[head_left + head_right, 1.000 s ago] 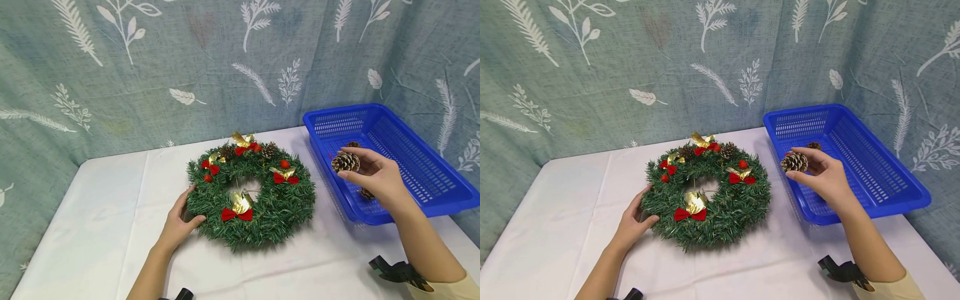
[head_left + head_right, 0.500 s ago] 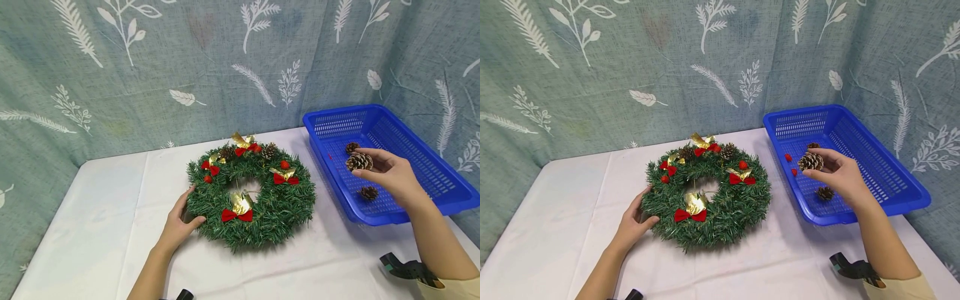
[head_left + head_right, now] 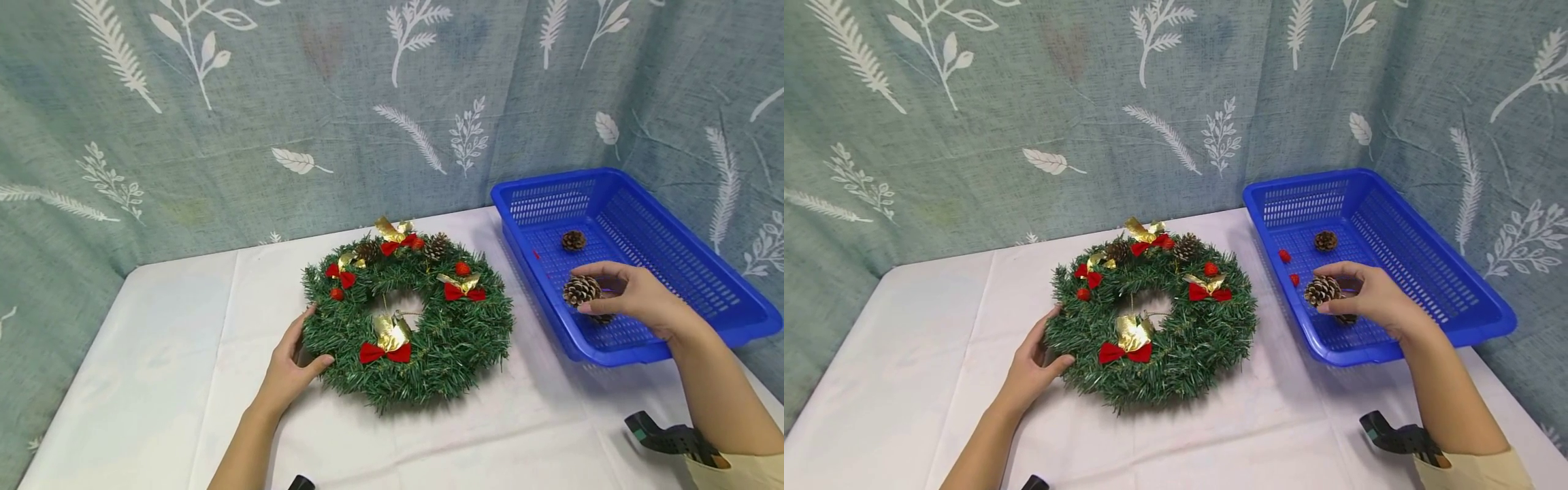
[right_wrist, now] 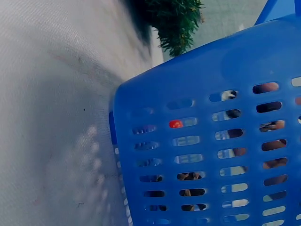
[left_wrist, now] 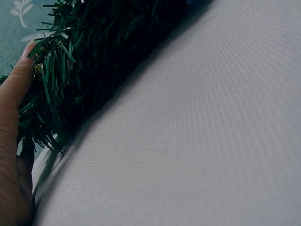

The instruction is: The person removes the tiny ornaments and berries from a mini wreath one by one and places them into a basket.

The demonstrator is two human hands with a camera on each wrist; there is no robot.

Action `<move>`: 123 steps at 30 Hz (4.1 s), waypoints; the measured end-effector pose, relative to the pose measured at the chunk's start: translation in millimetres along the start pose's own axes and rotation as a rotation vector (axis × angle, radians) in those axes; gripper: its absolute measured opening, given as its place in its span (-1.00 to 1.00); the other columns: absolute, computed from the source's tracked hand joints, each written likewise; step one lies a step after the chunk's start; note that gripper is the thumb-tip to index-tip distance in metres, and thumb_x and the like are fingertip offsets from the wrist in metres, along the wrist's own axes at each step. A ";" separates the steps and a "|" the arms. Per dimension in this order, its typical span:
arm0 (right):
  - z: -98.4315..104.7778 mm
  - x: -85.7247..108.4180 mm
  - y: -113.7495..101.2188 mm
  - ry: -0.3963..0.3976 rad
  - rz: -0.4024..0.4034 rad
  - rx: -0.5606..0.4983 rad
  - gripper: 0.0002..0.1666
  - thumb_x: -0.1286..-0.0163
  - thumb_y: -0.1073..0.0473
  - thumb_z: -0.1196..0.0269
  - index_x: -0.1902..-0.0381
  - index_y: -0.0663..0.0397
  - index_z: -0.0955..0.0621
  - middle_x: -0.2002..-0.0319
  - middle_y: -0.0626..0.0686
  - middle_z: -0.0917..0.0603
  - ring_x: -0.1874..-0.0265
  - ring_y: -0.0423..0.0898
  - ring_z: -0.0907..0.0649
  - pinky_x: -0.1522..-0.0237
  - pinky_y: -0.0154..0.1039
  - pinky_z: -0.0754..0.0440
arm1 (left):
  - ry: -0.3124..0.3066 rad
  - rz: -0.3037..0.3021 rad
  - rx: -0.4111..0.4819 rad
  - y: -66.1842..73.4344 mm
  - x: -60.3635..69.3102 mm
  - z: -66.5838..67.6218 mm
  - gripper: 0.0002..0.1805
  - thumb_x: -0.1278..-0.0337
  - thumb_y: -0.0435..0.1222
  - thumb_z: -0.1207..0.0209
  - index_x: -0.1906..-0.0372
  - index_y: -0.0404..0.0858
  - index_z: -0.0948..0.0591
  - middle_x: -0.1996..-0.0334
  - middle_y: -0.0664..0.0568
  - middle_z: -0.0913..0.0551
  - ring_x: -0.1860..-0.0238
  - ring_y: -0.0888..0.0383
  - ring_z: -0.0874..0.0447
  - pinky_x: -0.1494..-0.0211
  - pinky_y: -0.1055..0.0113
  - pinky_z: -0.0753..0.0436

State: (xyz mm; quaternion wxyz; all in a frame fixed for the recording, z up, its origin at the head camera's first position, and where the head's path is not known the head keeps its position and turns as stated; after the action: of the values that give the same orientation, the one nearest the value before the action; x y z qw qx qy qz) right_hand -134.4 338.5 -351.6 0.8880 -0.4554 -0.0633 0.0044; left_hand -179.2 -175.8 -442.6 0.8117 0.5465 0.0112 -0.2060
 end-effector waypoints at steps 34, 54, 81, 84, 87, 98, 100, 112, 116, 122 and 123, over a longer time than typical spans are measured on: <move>-12.9 0.1 -3.3 -0.189 0.094 -0.148 -0.34 -0.20 0.33 -0.32 -0.20 0.51 -0.37 -0.01 -0.07 -0.62 0.07 -0.28 -0.64 0.15 -0.31 -0.67 | 0.009 -0.002 -0.041 -2.7 -0.5 0.4 -0.05 -0.02 -0.38 -0.33 -0.47 0.11 -0.11 -0.47 0.11 -0.07 -0.48 -0.01 0.07 -0.32 0.71 -0.08; -9.6 7.8 -21.2 0.013 0.176 -0.119 -0.43 -0.28 0.28 -0.27 -0.23 0.26 -0.42 -0.01 -0.17 -0.64 0.06 -0.33 -0.63 0.14 -0.38 -0.65 | 0.013 -0.018 -0.044 -0.3 -0.3 -0.7 -0.05 -0.01 -0.36 -0.34 -0.48 0.05 -0.10 -0.47 0.11 -0.09 -0.47 -0.01 0.02 -0.33 0.70 -0.09; -32.9 7.7 -61.8 0.203 0.247 -0.318 -0.49 -0.26 0.35 -0.28 -0.18 0.07 -0.52 0.04 -0.20 -0.66 0.06 -0.32 -0.63 0.09 -0.54 -0.57 | 0.013 -0.052 -0.007 0.3 -0.8 -0.9 -0.04 0.02 -0.41 -0.34 -0.47 0.07 -0.12 -0.46 0.09 -0.11 -0.42 0.31 -0.09 -0.33 0.66 -0.15; -40.1 6.4 -69.9 0.229 0.265 -0.382 -0.48 -0.22 0.38 -0.30 -0.16 0.13 -0.53 0.05 -0.12 -0.68 0.05 -0.27 -0.63 0.06 -0.52 -0.57 | 0.012 -0.047 -0.018 0.8 -1.3 -1.2 -0.04 0.01 -0.38 -0.35 -0.47 0.08 -0.12 -0.46 0.10 -0.10 -0.45 0.19 -0.06 -0.34 0.67 -0.13; -45.9 3.8 -77.3 0.257 0.271 -0.412 -0.49 -0.19 0.37 -0.33 -0.13 0.17 -0.54 0.08 -0.09 -0.68 0.06 -0.24 -0.64 0.05 -0.50 -0.57 | 0.011 -0.043 -0.026 0.8 -2.7 -1.6 -0.05 0.00 -0.34 -0.35 -0.47 0.09 -0.11 -0.46 0.11 -0.09 -0.46 0.08 -0.02 -0.34 0.67 -0.11; -59.4 -6.8 -91.3 0.303 0.346 -0.580 -0.54 -0.15 0.44 -0.33 -0.04 0.20 -0.58 0.17 -0.05 -0.71 0.14 -0.23 -0.68 0.09 -0.46 -0.61 | 0.002 -0.086 -0.026 0.4 -3.2 -1.4 -0.05 0.00 -0.37 -0.35 -0.48 0.00 -0.11 -0.46 0.01 -0.10 -0.44 0.28 -0.04 -0.35 0.65 -0.12; -61.4 -7.0 -93.4 0.319 0.346 -0.590 -0.54 -0.14 0.44 -0.34 -0.04 0.25 -0.57 0.18 -0.05 -0.71 0.14 -0.22 -0.68 0.09 -0.45 -0.61 | 0.002 -0.081 -0.031 1.0 -2.8 -1.5 -0.05 0.01 -0.37 -0.35 -0.48 0.01 -0.12 -0.46 0.01 -0.11 -0.45 0.24 -0.04 -0.34 0.66 -0.12; -74.4 -15.7 -111.1 0.438 0.380 -0.656 -0.57 -0.12 0.45 -0.35 0.00 0.21 -0.61 0.19 -0.06 -0.73 0.15 -0.18 -0.70 0.10 -0.41 -0.63 | -0.004 -0.054 -0.030 1.5 -0.1 -0.7 -0.04 0.00 -0.39 -0.34 -0.48 0.03 -0.10 -0.47 0.02 -0.10 -0.46 0.17 -0.03 -0.33 0.67 -0.12; -78.8 -20.5 -115.6 0.480 0.370 -0.671 -0.57 -0.10 0.45 -0.37 0.02 0.23 -0.61 0.20 -0.05 -0.73 0.16 -0.15 -0.70 0.09 -0.40 -0.63 | -0.011 -0.055 -0.011 0.1 -0.9 -2.6 -0.04 -0.01 -0.41 -0.33 -0.48 0.04 -0.10 -0.47 0.05 -0.09 -0.46 0.19 -0.01 -0.34 0.66 -0.11; -86.6 -27.6 -120.9 0.459 0.351 -0.779 -0.54 -0.13 0.44 -0.35 -0.03 0.31 -0.57 0.19 -0.02 -0.72 0.15 -0.15 -0.69 0.05 -0.39 -0.62 | 0.006 -0.043 -0.011 1.1 -1.1 -2.7 -0.02 0.03 -0.41 -0.35 -0.47 0.08 -0.11 -0.46 0.11 -0.10 -0.44 0.18 -0.06 -0.34 0.66 -0.13; -88.1 -28.8 -121.7 0.457 0.350 -0.799 -0.54 -0.13 0.44 -0.35 -0.03 0.31 -0.57 0.19 -0.03 -0.72 0.14 -0.15 -0.68 0.05 -0.39 -0.62 | 0.007 -0.041 -0.012 1.2 -0.9 -2.4 -0.02 0.03 -0.41 -0.35 -0.47 0.09 -0.11 -0.46 0.11 -0.10 -0.44 0.19 -0.06 -0.33 0.66 -0.13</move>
State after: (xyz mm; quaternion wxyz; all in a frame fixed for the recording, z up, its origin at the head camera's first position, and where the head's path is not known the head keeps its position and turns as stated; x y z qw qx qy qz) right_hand -158.8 194.1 -307.0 0.6211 -0.7534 0.2137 0.0291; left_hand -179.1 -173.0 -442.3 0.8105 0.5419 0.0266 -0.2206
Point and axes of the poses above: each hand's wrist, its own x-axis away from the middle knuckle, its own z-axis out of the back of the hand, y = z × x, the point moved 3 cm from there along -x, towards the middle knuckle
